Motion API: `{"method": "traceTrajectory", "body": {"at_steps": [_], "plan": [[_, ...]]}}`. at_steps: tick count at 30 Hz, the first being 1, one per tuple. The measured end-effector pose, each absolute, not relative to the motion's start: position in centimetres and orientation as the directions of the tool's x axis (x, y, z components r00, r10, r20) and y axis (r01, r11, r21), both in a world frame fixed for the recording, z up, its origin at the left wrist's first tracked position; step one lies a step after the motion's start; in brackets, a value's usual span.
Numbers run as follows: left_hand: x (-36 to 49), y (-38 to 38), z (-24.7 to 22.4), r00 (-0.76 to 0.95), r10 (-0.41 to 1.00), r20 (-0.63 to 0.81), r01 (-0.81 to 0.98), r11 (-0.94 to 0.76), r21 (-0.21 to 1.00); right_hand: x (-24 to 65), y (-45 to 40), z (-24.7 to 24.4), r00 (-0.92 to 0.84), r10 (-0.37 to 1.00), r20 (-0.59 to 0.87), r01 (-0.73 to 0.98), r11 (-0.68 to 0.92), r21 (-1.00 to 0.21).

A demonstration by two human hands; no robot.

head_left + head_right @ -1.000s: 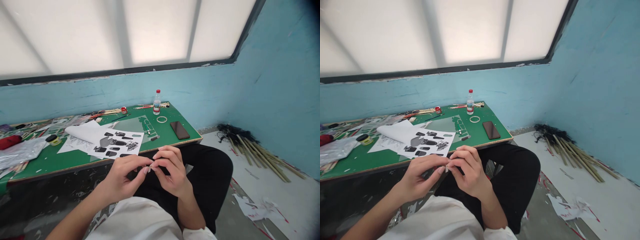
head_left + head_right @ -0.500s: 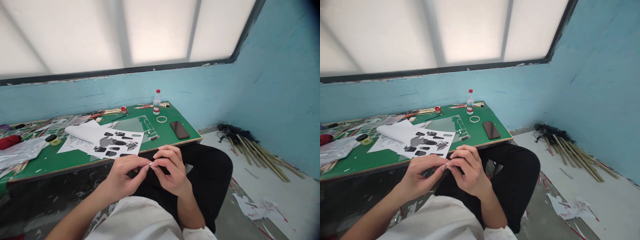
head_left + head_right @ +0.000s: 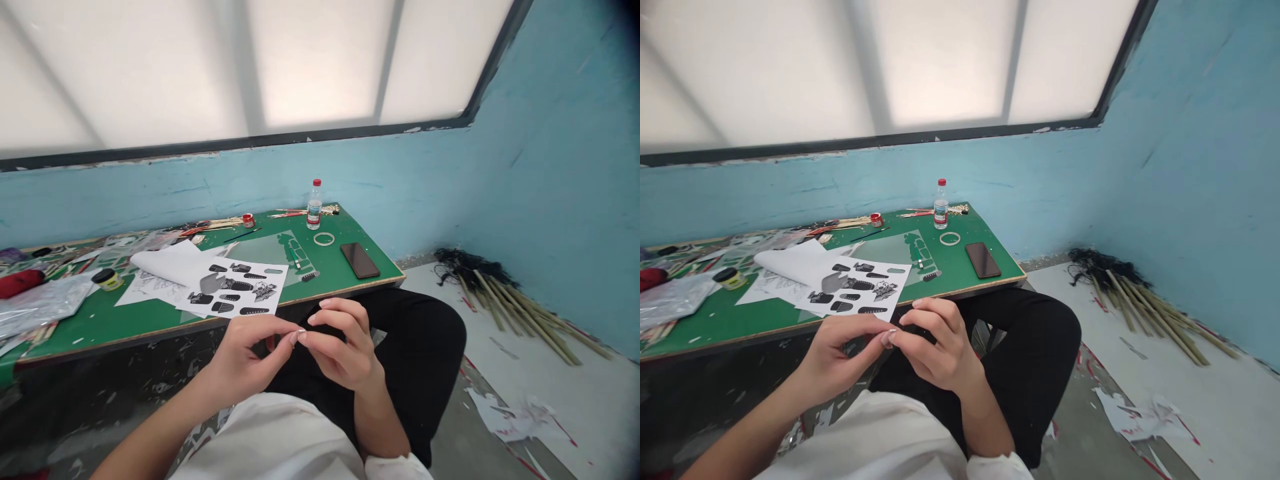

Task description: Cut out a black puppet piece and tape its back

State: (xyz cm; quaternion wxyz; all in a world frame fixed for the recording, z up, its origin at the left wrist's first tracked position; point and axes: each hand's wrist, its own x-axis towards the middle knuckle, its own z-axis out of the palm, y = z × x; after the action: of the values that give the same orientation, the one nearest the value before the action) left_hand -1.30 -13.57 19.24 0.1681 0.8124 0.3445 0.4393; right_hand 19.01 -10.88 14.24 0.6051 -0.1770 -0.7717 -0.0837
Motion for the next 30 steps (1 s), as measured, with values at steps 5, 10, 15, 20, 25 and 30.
{"method": "traceTrajectory", "body": {"at_steps": [5,10,15,20,25,30], "plan": [[-1.5,-13.5,18.9,0.379,0.649,0.66,0.414,-0.757,0.506,18.9,-11.3,14.1,-0.128,0.179,0.975,0.308,0.942,-0.133],[-1.6,-13.3,19.0,0.417,0.602,0.681,0.404,-0.794,0.455,19.1,-11.1,14.9,-0.086,0.291,0.953,0.206,0.941,-0.269],[-1.7,-13.2,19.1,0.44,0.583,0.683,0.399,-0.808,0.433,19.3,-10.5,15.1,-0.202,0.386,0.9,0.126,0.922,-0.367],[-1.8,-13.2,18.7,0.46,0.583,0.669,0.404,-0.809,0.427,19.4,-10.5,14.8,-0.222,0.388,0.895,0.115,0.921,-0.371],[-1.9,-13.2,18.7,0.477,0.587,0.654,0.407,-0.807,0.427,19.2,-10.4,14.9,-0.233,0.378,0.896,0.107,0.926,-0.362],[-2.0,-13.1,18.7,0.5,0.579,0.645,0.41,-0.814,0.412,19.2,-10.4,15.0,-0.248,0.416,0.875,0.096,0.909,-0.405]]}}
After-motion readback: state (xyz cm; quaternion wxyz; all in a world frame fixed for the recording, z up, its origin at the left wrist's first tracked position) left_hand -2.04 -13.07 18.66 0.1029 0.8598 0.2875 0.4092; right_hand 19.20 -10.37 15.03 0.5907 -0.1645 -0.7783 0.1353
